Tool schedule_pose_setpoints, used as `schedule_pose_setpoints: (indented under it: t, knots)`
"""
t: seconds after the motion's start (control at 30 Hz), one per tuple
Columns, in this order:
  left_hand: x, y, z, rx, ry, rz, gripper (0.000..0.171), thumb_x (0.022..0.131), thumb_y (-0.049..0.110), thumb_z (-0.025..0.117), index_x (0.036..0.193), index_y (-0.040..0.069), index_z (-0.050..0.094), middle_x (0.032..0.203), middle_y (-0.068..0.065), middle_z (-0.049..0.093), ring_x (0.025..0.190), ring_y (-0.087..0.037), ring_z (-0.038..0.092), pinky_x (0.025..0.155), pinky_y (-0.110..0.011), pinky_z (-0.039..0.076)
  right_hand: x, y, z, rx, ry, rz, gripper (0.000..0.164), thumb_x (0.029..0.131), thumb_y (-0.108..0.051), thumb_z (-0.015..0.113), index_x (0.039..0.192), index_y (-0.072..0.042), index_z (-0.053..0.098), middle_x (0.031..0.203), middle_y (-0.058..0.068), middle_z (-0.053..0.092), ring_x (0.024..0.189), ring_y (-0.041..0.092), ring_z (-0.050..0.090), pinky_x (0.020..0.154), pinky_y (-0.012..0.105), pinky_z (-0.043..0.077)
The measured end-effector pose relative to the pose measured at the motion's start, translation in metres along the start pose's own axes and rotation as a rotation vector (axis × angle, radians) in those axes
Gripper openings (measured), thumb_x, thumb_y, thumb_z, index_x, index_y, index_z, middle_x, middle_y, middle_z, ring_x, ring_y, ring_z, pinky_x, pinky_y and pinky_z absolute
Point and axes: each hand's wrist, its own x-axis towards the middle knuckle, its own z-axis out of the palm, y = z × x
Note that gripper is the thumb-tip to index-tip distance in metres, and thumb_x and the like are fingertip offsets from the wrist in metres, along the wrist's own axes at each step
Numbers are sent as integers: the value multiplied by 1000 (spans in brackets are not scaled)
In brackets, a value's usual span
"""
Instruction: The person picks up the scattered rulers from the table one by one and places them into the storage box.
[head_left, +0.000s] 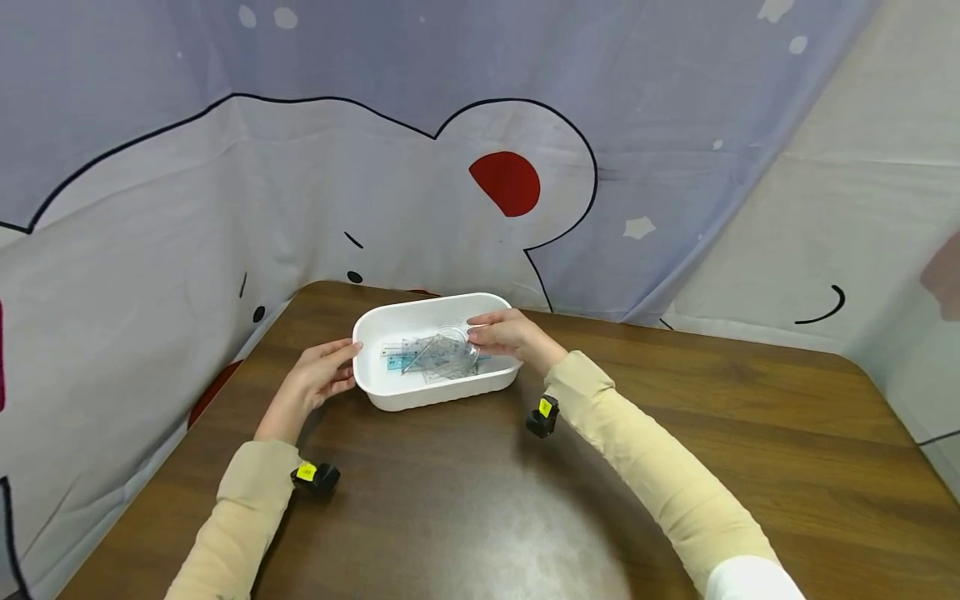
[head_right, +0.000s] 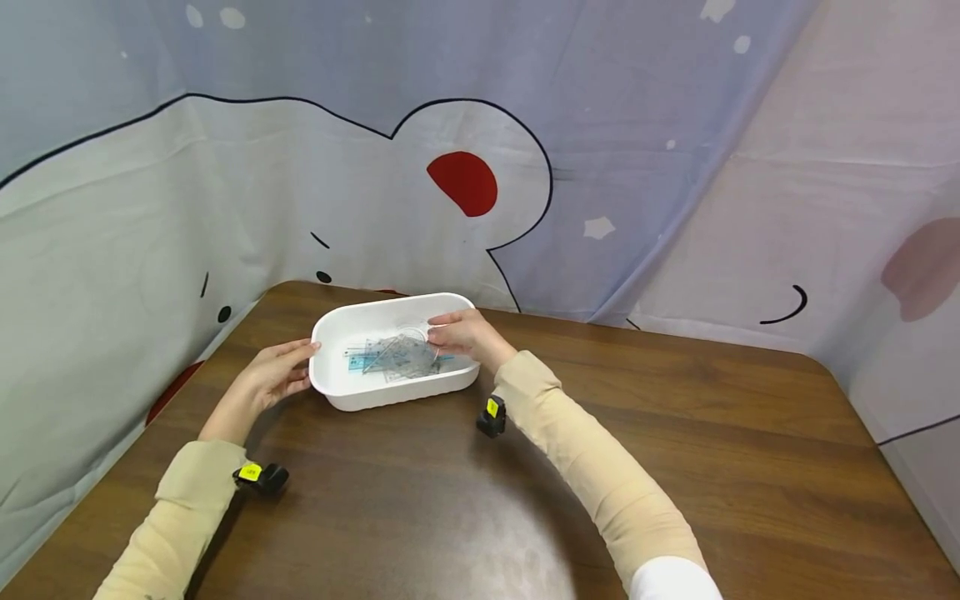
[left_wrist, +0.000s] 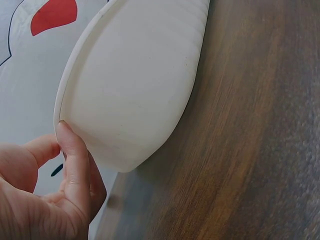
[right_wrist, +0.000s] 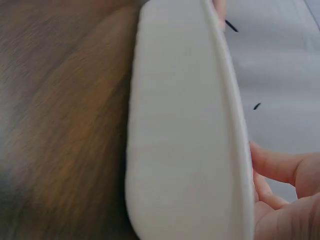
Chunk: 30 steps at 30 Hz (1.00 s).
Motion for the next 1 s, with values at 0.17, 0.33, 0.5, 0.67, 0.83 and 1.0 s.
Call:
schedule_pose_setpoints:
  t: [0.17, 0.33, 0.5, 0.67, 0.83, 1.0]
  knots:
    - [0, 0, 0, -7, -4, -2, 65, 96, 28, 58, 150, 6, 29, 97, 1, 53, 65, -2, 56, 61, -14, 56, 1, 3, 4, -21, 20, 6, 46, 91, 11, 53, 137, 6, 47, 128, 22, 55, 91, 15, 63, 102, 37, 50]
    - [0, 1, 0, 1, 1, -3, 65, 96, 28, 58, 150, 6, 29, 99, 0, 52, 65, -2, 56, 61, -14, 56, 55, 35, -14, 48, -71, -60, 40, 83, 8, 68, 122, 2, 61, 110, 21, 66, 94, 23, 68, 84, 33, 59]
    - [0, 1, 0, -2, -2, -3, 65, 96, 28, 58, 150, 6, 29, 97, 0, 53, 64, -2, 55, 60, -14, 56, 156, 91, -40, 99, -88, -41, 41, 76, 7, 75, 115, -1, 64, 99, 18, 70, 89, 26, 70, 78, 37, 61]
    - [0, 0, -1, 2, -4, 1, 65, 96, 28, 57, 150, 6, 28, 97, 0, 52, 65, -2, 55, 61, -13, 56, 166, 98, -37, 113, -63, -19, 40, 73, 6, 77, 111, -4, 67, 96, 15, 71, 87, 24, 71, 77, 37, 61]
    - [1, -1, 0, -1, 1, 0, 65, 97, 29, 57, 150, 7, 28, 97, 0, 53, 65, -2, 55, 60, -13, 55, 100, 63, -17, 17, -23, -55, 41, 81, 2, 73, 120, 1, 62, 104, 16, 68, 90, 21, 69, 81, 33, 60]
    - [0, -1, 0, 4, 2, -1, 64, 97, 29, 56, 151, 7, 28, 96, 1, 53, 65, -2, 55, 60, -13, 55, 134, 83, -24, -191, 88, -87, 53, 84, -6, 70, 134, -3, 53, 123, 17, 62, 106, 22, 63, 92, 38, 56]
